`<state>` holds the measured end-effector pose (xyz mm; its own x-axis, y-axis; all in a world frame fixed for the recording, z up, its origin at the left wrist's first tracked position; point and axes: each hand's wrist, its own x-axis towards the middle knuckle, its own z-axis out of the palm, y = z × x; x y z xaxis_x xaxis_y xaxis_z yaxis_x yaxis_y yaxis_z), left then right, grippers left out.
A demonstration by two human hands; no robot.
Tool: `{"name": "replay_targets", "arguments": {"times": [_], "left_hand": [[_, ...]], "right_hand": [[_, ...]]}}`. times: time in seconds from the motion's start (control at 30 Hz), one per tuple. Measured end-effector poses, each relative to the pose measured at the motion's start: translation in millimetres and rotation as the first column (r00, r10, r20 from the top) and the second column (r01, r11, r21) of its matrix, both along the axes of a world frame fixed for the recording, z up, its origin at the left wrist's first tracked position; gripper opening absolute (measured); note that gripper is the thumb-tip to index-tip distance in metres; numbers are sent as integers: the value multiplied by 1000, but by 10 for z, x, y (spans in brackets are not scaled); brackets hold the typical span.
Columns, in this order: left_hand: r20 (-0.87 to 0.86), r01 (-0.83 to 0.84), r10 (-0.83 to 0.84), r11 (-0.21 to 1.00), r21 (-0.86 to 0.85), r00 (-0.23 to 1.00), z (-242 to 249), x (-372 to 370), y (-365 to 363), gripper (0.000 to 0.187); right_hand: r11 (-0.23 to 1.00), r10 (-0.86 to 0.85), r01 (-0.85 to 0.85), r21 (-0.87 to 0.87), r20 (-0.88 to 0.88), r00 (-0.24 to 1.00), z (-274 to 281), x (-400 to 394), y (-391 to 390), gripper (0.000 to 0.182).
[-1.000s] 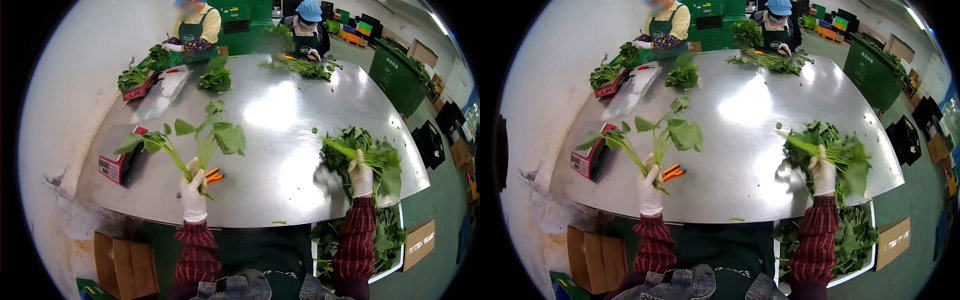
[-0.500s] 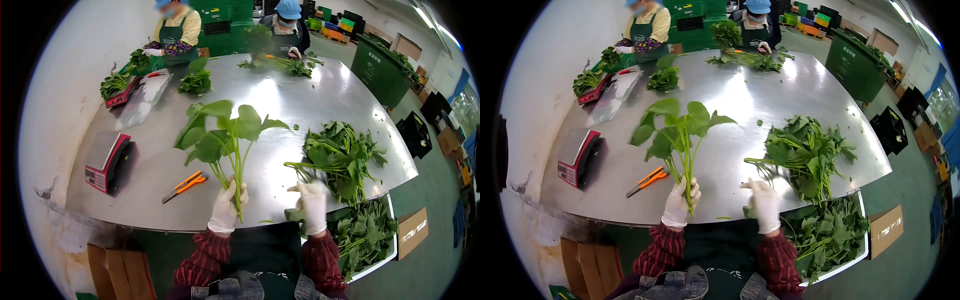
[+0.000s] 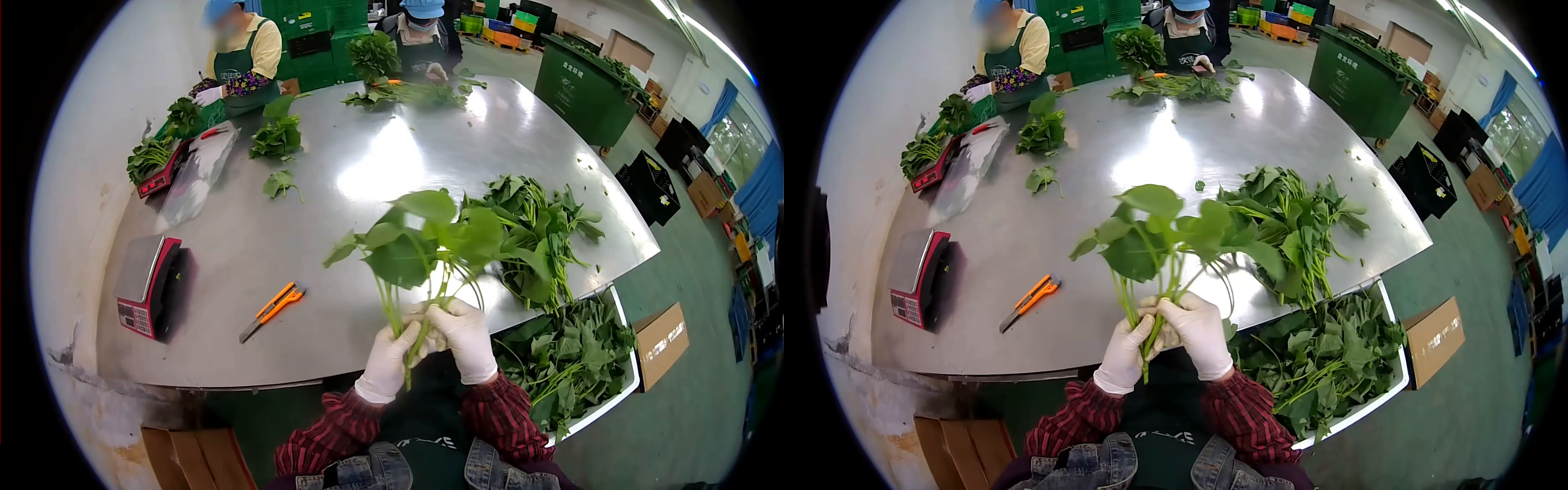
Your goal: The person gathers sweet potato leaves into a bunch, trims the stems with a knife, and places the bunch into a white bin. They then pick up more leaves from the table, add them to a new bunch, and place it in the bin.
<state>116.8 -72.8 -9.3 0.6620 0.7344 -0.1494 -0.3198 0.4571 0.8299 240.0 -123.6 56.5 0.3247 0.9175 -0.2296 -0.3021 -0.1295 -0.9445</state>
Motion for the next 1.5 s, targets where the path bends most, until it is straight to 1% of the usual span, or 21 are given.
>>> {"name": "replay_targets", "arguments": {"times": [0.07, 0.1, 0.2, 0.27, 0.3, 0.43, 0.53, 0.6, 0.63, 0.67, 0.73, 0.8, 0.87, 1.1, 1.2, 1.27, 1.3, 1.33, 1.37, 1.43, 1.5], "left_hand": [[-40, 48, -47, 998, 29, 998, 64, -10, -8, 33], [-80, 95, -90, 994, 60, 993, 82, -15, -3, 37], [-53, 27, -20, 988, 152, 998, 66, -2, -1, 43], [-47, 32, -25, 987, 155, 999, 62, -16, 26, 44], [-41, 37, -31, 987, 157, 999, 56, -23, 35, 45], [-68, 55, -44, 985, 161, 997, -10, -9, 34, 38], [-68, -17, 23, 996, 90, 997, 42, 8, 1, 21], [-86, -31, 41, 993, 117, 995, 23, -13, 16, 20], [-86, -21, 31, 993, 119, 996, 28, -17, 27, 20], [-83, -38, 48, 992, 118, 995, 38, -23, 30, 20], [-80, -46, 56, 992, 116, 995, 44, -19, 19, 19], [-65, -55, 62, 993, 104, 996, 47, -5, 8, 19], [-86, -61, 69, 994, 93, 994, 76, 16, -33, 19], [-131, -69, 79, 995, 78, 988, 81, 97, -120, 20], [-103, -48, 56, 996, 78, 993, 57, 118, -126, 21], [-94, -51, 58, 996, 73, 994, 37, 132, -133, 22], [-85, -53, 59, 996, 68, 995, 30, 142, -135, 24], [-84, -54, 59, 996, 68, 995, 26, 154, -135, 24], [-81, -25, 30, 998, 64, 996, 23, 164, -136, 27], [-80, 3, 2, 998, 58, 997, 10, 167, -126, 29], [-8, 116, -117, 992, -52, 993, -5, 158, -104, 35]], "right_hand": [[985, -152, 156, 74, -53, 987, -72, 34, -62, 20], [969, -223, 222, 107, 2, 975, -214, 121, -113, 20], [915, -368, 360, 181, 11, 930, -169, 261, -334, 20], [872, -443, 425, 244, 25, 896, -238, 366, -440, 28], [881, -431, 412, 234, 32, 902, -245, 428, -506, 23], [895, -424, 410, 176, 48, 904, -202, 381, -547, 23], [936, -346, 343, 72, 35, 937, -244, 325, -484, 22], [953, -284, 286, 105, -30, 958, -236, 272, -440, 23], [967, -236, 234, 103, 5, 972, -210, 268, -446, 25], [964, -245, 243, 103, 5, 969, -227, 266, -449, 25], [978, -163, 166, 129, -35, 986, -302, 269, -446, 28], [976, -165, 170, 139, -47, 985, -318, 267, -445, 28], [988, -143, 140, 61, 33, 989, -314, 266, -454, 26], [989, -143, 140, 48, 73, 987, -341, 201, -435, 16], [991, -130, 135, -17, 159, 979, -360, 202, -414, 15], [986, -103, 140, -90, 330, 938, -362, 190, -388, 19], [986, -103, 140, -90, 331, 938, -408, 194, -386, 19], [992, -116, 120, 29, 548, 828, -463, 190, -382, 21], [988, -150, 71, 138, 728, 669, -494, 186, -378, 23], [981, -182, 73, 180, 720, 670, -456, 134, -372, 25], [973, -207, 55, 224, 744, 636, -562, 141, -364, 28]]}}
